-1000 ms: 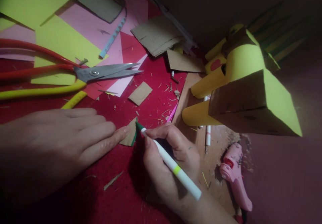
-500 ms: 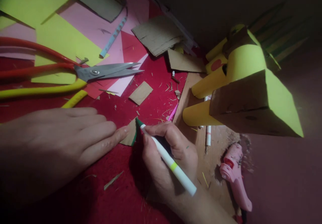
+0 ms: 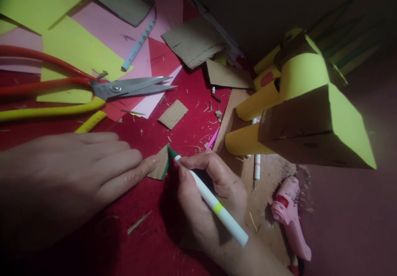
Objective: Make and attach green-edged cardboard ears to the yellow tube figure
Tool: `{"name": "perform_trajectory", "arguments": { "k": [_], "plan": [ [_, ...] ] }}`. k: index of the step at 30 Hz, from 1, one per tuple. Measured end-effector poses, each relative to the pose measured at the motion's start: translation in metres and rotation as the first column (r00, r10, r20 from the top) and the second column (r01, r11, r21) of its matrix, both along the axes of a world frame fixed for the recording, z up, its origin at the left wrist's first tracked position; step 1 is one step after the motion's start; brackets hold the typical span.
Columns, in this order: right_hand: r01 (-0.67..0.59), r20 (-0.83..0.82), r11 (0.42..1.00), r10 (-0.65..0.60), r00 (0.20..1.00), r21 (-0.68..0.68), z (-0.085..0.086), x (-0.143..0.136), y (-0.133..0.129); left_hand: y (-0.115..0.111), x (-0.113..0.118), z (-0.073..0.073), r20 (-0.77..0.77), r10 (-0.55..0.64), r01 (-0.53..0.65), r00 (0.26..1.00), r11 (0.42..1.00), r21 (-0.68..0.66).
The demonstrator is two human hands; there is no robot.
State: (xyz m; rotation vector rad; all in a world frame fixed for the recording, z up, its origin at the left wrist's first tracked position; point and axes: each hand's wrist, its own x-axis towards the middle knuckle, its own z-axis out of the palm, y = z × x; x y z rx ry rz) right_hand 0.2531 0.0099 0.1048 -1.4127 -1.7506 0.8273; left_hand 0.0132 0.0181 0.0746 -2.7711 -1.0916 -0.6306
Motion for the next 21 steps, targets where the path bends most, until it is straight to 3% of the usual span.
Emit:
{"name": "perform_trajectory", "arguments": {
  "k": [3, 7, 15, 21],
  "plan": [
    [0.002, -0.003, 1.0, -0.002, 1.0, 0.003, -0.001, -0.001, 0.001, 0.003, -0.004, 0.004, -0.045, -0.087, 0.088, 0.995, 0.996, 0.015],
    [0.032, -0.002, 0.999, -0.032, 0.999, 0.03, -0.003, -0.005, 0.002, 0.007, -0.007, 0.007, -0.04, -0.106, 0.107, 0.994, 0.994, 0.027],
    [0.141, -0.122, 0.989, -0.135, 0.983, 0.042, 0.004, -0.013, 0.005, 0.012, -0.007, -0.005, 0.013, -0.121, 0.119, 0.993, 0.987, 0.111],
    [-0.004, -0.077, 0.999, 0.0, 0.997, -0.054, -0.001, 0.003, -0.001, 0.009, -0.006, -0.003, 0.005, -0.095, 0.095, 0.995, 0.993, 0.072]
  ]
}}
